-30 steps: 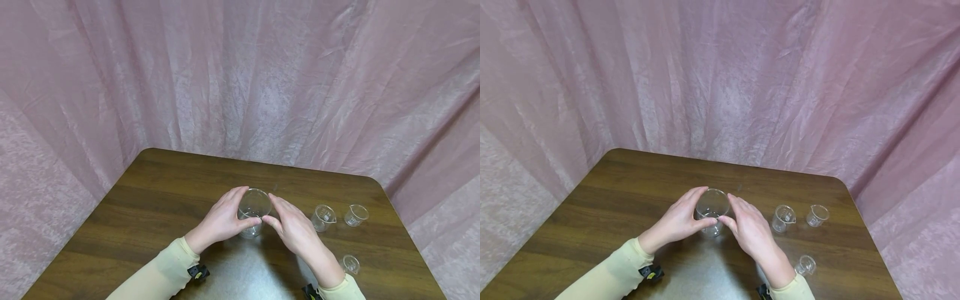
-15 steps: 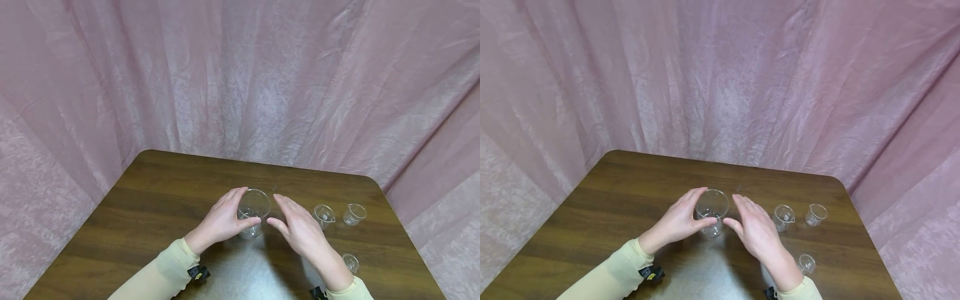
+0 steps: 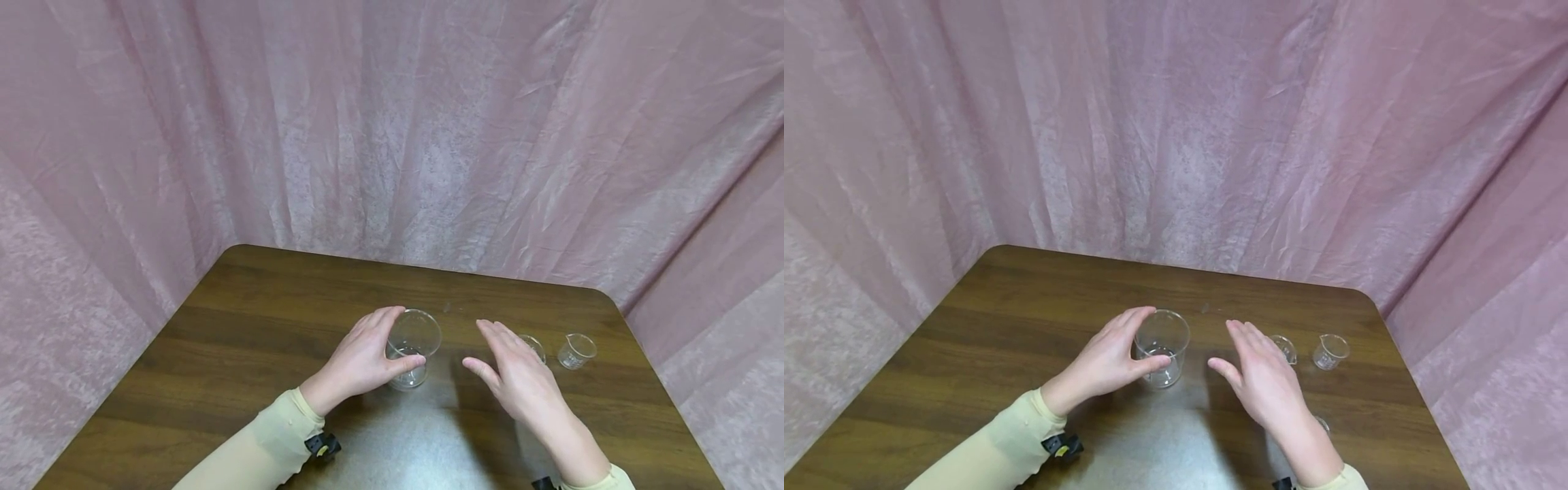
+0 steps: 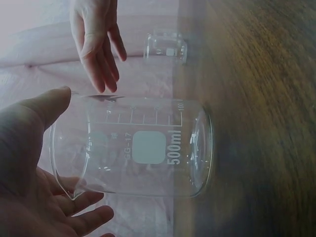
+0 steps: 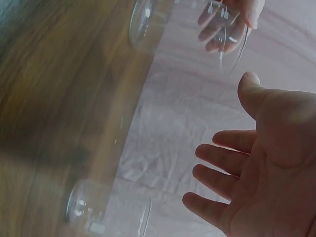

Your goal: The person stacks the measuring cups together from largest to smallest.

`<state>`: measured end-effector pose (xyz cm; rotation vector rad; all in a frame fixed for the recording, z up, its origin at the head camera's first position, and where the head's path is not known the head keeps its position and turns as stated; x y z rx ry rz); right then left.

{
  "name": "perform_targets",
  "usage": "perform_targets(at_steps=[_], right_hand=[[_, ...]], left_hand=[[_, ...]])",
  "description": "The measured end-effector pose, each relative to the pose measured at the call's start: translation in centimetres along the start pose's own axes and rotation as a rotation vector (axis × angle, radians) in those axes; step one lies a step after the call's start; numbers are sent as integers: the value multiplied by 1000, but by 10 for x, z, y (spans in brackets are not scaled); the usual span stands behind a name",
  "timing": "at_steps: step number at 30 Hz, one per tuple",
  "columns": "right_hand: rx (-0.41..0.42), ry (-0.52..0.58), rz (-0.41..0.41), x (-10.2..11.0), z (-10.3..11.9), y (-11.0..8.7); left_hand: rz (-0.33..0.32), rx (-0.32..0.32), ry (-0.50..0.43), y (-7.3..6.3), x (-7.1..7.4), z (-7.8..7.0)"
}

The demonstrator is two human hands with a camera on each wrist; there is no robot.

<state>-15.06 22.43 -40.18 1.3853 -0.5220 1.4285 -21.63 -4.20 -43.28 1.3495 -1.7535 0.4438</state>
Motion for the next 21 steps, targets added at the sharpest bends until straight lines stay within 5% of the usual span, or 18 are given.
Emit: perform_targets(at_steps=[21], right_hand=[[-198, -2, 60, 17, -38, -16]], left_hand=[[-19, -39, 22, 3, -1, 1]])
Point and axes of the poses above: each hand's wrist, its own y-axis towards the middle knuckle, its own x-axis out of the back of the hand, z = x × y, the point moved 3 cm from there along y, towards the middle knuckle, and after that the axes turned 9 degrees about x, right-handed, at the moved point
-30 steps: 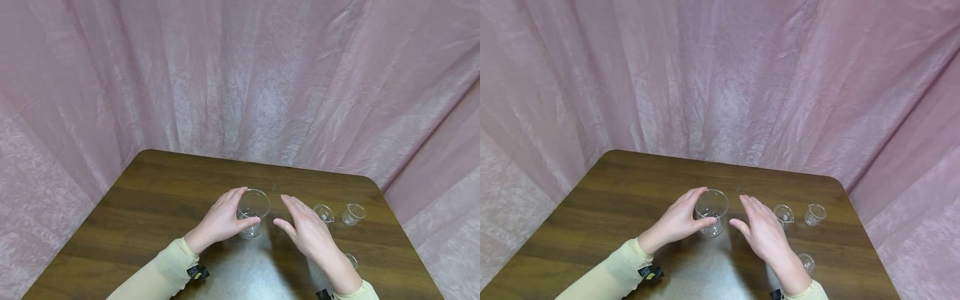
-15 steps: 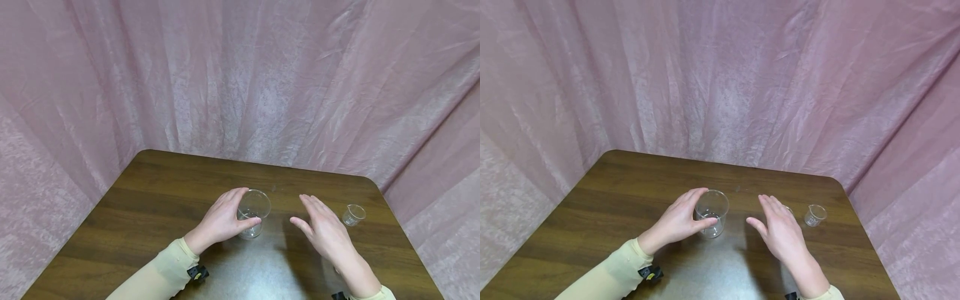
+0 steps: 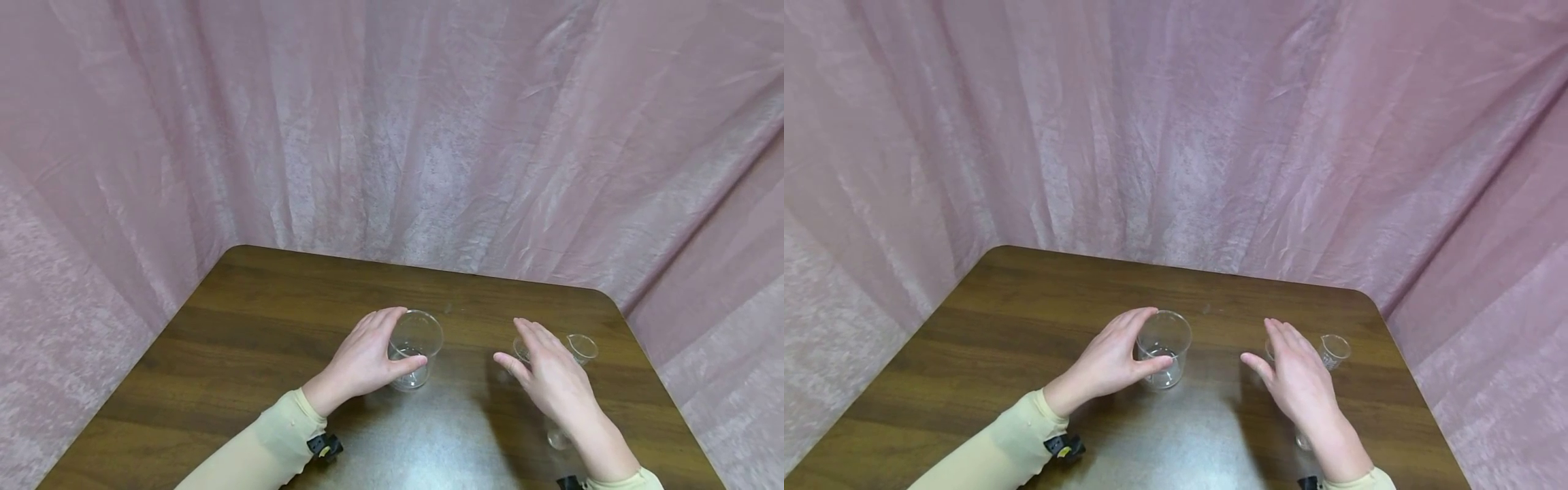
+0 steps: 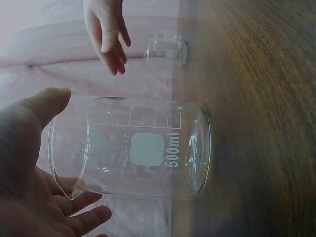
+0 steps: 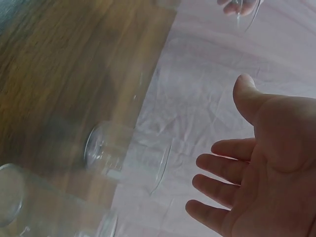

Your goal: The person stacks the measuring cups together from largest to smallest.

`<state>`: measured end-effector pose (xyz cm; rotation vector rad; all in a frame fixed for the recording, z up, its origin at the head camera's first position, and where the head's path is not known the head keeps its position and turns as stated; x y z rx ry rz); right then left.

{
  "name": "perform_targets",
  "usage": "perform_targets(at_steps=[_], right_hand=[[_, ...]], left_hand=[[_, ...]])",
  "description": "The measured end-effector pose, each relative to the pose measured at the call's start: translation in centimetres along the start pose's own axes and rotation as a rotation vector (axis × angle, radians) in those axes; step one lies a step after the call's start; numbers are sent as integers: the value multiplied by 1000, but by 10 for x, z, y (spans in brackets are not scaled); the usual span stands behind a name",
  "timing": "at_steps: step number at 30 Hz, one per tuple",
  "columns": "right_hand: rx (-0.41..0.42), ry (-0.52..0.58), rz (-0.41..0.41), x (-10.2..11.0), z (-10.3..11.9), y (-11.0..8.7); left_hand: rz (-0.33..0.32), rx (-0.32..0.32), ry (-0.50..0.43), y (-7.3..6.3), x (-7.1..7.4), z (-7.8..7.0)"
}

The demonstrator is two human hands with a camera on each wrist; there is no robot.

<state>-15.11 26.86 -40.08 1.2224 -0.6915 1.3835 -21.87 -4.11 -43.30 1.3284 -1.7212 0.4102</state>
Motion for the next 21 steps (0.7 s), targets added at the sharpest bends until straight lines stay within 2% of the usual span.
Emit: perform_targets(at_steps=[21], right_hand=[[-86, -66, 74, -8, -29, -3]], left_hand=[[0, -1, -5, 0, -1, 1]])
Point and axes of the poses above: each hand's wrist, its own y-axis towards the middle knuckle, its own x-axis out of the back of the hand, z = x × y, the point moved 3 cm from there along y, towards the middle knuckle, and after that the axes turned 9 degrees about x, right-handed, at the moved point
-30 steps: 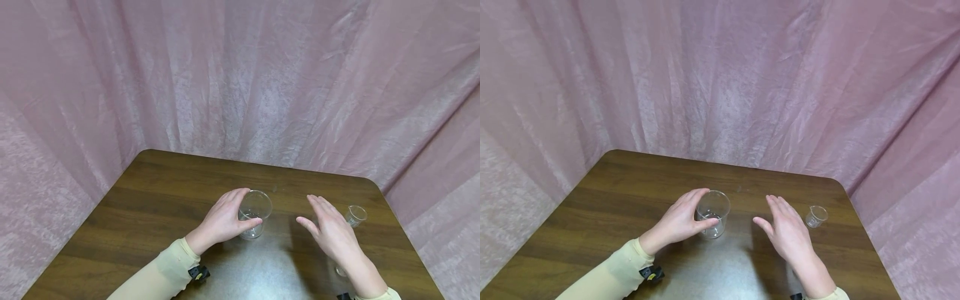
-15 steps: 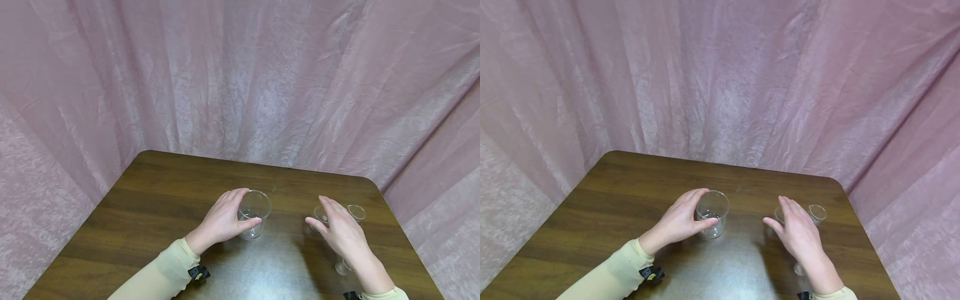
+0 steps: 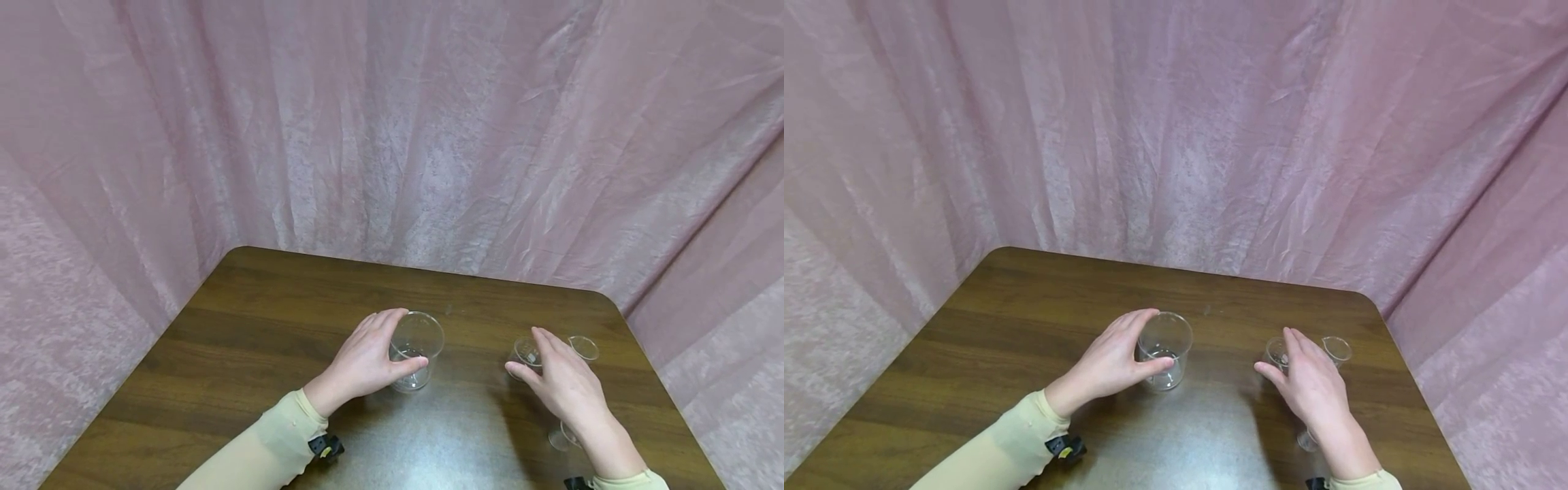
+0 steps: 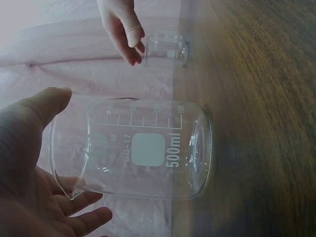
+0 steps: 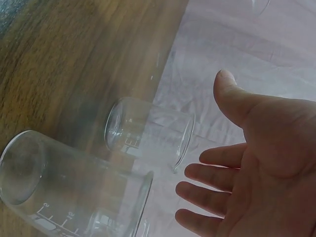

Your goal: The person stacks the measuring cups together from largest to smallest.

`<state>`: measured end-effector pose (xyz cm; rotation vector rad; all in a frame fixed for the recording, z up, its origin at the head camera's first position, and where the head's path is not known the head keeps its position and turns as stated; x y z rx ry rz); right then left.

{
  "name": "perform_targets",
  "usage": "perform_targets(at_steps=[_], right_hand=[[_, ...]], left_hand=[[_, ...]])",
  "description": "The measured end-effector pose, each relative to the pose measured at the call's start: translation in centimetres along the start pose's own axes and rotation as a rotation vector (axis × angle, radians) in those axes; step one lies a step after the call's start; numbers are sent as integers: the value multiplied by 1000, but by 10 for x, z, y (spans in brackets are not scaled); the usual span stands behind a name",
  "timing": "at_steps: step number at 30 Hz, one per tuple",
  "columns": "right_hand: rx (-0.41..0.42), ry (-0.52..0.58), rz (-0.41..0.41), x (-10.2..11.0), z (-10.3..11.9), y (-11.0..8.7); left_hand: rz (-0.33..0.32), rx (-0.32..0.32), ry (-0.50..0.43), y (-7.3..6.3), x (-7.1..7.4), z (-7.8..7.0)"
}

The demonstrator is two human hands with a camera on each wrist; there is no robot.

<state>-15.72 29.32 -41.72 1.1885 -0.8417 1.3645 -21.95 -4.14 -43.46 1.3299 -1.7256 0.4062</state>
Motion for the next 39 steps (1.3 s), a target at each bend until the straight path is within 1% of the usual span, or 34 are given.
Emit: perform_targets(at_steps=[9, 27, 39], right_hand=[[-21, -17, 44, -2, -6, -1], [-66, -27, 106, -3, -13, 1], [-87, -29, 115, -4, -16, 4]], left_hand=[[7, 3, 0, 0, 0, 0], [10, 5, -5, -1, 1, 0], [9, 1, -15, -1, 0, 0]])
Point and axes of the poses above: each hand's wrist, its own y-axis towards the middle knuckle, its own x-axis out of the back of the hand, z = x × y, the point moved 3 cm from there along y, towards the middle knuckle, and after that the axes turned 9 degrees about x, right-handed, at the moved point
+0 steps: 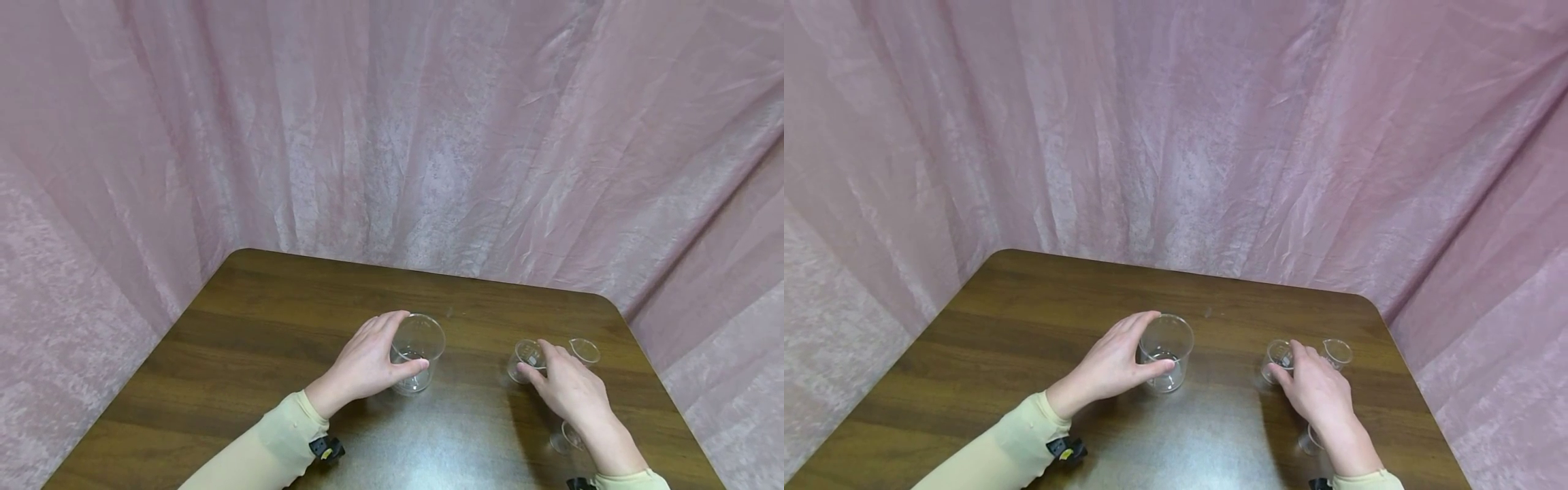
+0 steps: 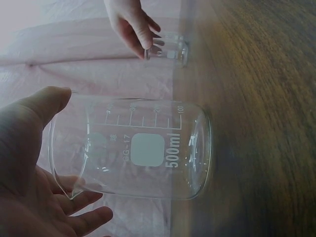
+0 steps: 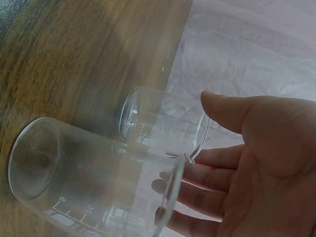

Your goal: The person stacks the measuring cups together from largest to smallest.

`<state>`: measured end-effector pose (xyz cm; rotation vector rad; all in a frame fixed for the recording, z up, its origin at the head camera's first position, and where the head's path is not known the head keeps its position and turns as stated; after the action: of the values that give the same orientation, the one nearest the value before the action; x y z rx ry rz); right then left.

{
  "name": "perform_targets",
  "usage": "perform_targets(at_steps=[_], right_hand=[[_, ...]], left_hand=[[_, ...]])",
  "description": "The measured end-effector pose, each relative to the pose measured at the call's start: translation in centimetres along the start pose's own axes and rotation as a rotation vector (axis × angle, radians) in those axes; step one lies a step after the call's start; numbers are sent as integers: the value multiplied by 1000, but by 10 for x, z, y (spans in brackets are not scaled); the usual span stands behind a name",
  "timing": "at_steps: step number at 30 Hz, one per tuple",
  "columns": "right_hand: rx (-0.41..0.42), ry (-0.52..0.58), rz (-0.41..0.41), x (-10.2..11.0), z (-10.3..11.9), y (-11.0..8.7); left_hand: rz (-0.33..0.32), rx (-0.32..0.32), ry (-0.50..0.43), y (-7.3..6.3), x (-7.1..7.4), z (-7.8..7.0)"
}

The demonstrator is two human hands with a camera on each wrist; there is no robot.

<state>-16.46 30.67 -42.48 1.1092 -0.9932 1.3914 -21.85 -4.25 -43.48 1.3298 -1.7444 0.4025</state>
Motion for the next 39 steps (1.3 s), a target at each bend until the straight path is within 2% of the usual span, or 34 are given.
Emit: perform_targets(at_steps=[17, 26, 39], right_hand=[[-14, 5, -4, 1, 0, 3], [16, 15, -53, 1, -2, 5], [21, 38, -78, 3, -5, 6]], left_hand=[[-2, 4, -8, 0, -1, 0], [4, 7, -10, 0, 0, -1], [9, 11, -6, 0, -1, 0]])
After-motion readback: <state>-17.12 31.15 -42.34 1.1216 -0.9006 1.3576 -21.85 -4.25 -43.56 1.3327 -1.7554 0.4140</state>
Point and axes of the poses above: each hand's wrist, its own y-axis towards the middle knuckle, its own x-axis out of the back of the hand, z = x × y, the point moved 3 cm from there along y, towards the middle knuckle, and after that the axes turned 9 degrees about x, right-handed, at the moved point
